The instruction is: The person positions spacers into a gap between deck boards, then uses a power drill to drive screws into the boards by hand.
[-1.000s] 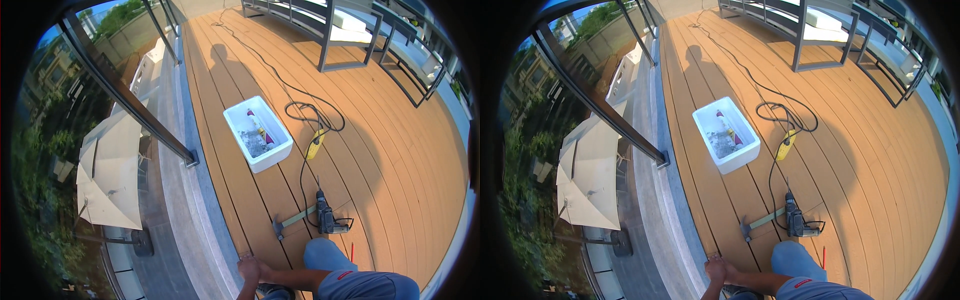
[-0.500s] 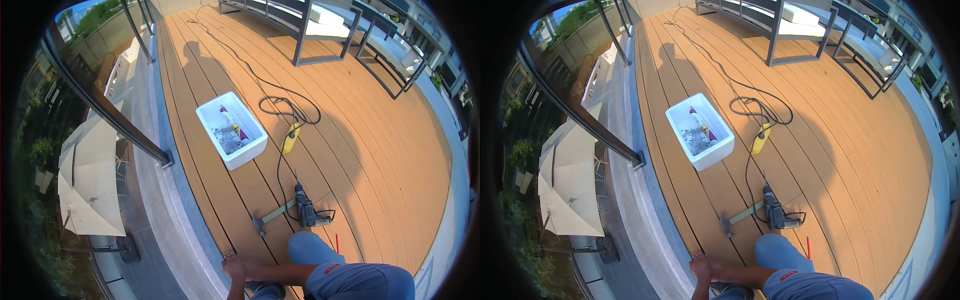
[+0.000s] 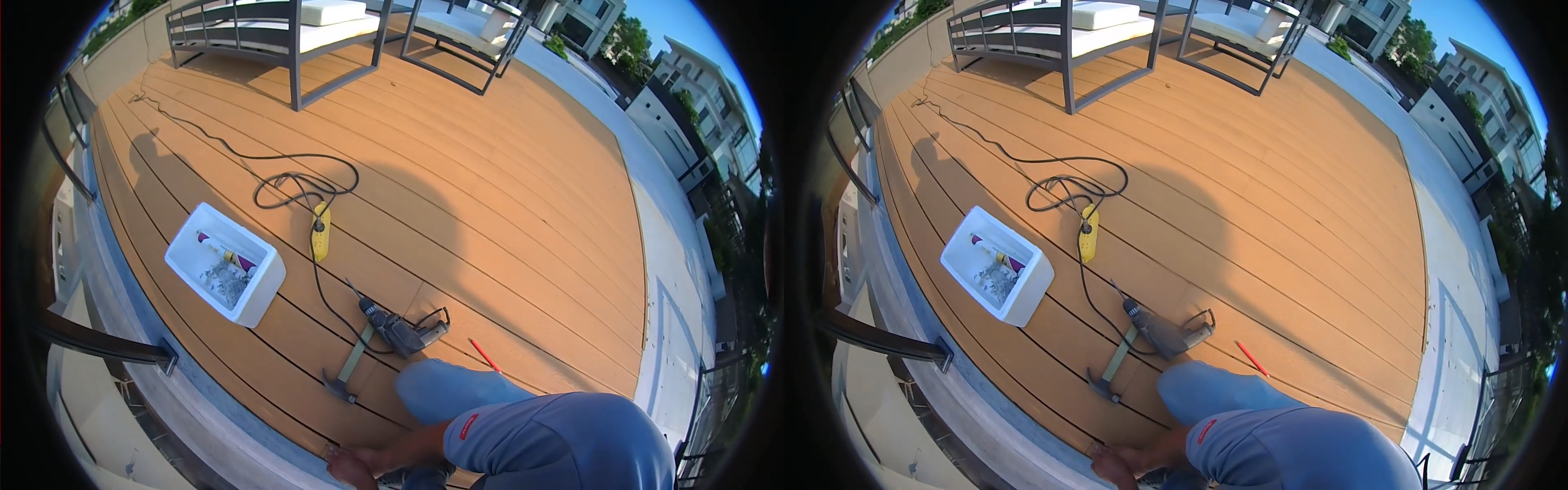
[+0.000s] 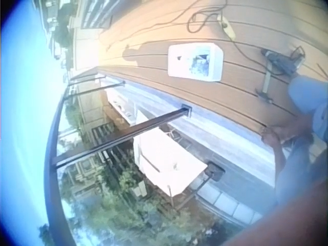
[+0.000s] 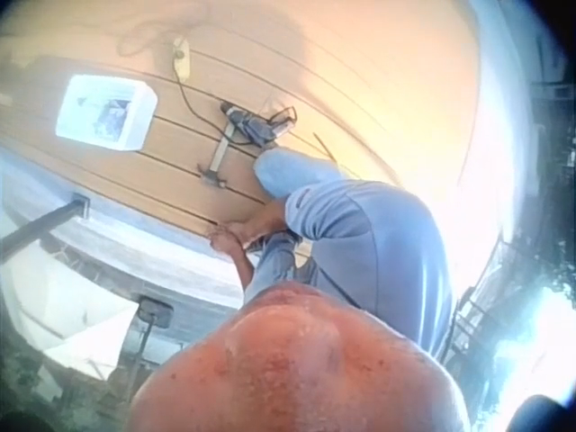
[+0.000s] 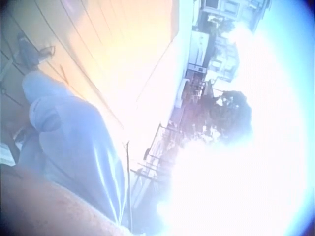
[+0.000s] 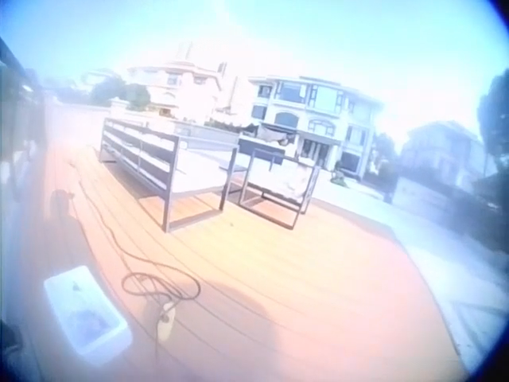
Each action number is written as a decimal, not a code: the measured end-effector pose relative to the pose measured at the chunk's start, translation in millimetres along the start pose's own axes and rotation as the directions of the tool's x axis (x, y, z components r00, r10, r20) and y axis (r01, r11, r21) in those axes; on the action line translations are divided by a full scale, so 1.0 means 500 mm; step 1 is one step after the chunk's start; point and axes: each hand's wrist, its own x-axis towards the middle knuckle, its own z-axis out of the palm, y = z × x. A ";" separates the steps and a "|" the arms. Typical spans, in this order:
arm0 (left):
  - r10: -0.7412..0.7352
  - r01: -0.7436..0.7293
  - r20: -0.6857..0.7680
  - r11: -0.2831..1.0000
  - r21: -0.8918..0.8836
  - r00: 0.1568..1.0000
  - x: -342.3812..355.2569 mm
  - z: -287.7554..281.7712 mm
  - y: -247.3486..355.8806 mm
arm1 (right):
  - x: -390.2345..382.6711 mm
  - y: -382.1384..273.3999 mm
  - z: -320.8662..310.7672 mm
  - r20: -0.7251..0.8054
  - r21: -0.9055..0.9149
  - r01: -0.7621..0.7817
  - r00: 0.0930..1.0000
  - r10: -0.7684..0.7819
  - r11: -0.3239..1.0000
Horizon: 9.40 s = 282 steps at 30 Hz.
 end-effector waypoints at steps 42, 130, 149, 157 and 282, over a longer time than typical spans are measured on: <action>-0.303 0.333 0.138 0.875 -0.352 0.943 -0.018 -0.101 -0.017 | -0.049 -0.161 -0.119 0.102 -0.786 0.086 0.995 -0.008 0.613; -0.058 -0.153 -0.312 0.778 -0.609 0.948 -0.072 -0.045 -0.028 | -0.177 -0.141 -0.645 -0.438 0.552 -0.119 0.801 0.408 0.825; -0.077 -0.083 -0.183 0.674 -0.734 0.980 -0.149 -0.066 -0.004 | -0.301 -0.053 -0.354 0.122 0.582 -0.555 0.782 0.611 0.594; 0.055 -0.075 -0.051 0.731 -0.678 0.997 -0.168 -0.054 0.005 | -0.307 -0.075 -0.353 0.108 0.651 -0.472 0.832 0.544 0.594; -0.133 0.293 0.356 -0.350 -0.890 0.925 -0.057 -0.116 -0.082 | -0.533 -0.288 -0.601 -0.405 0.309 -0.359 0.788 0.464 0.880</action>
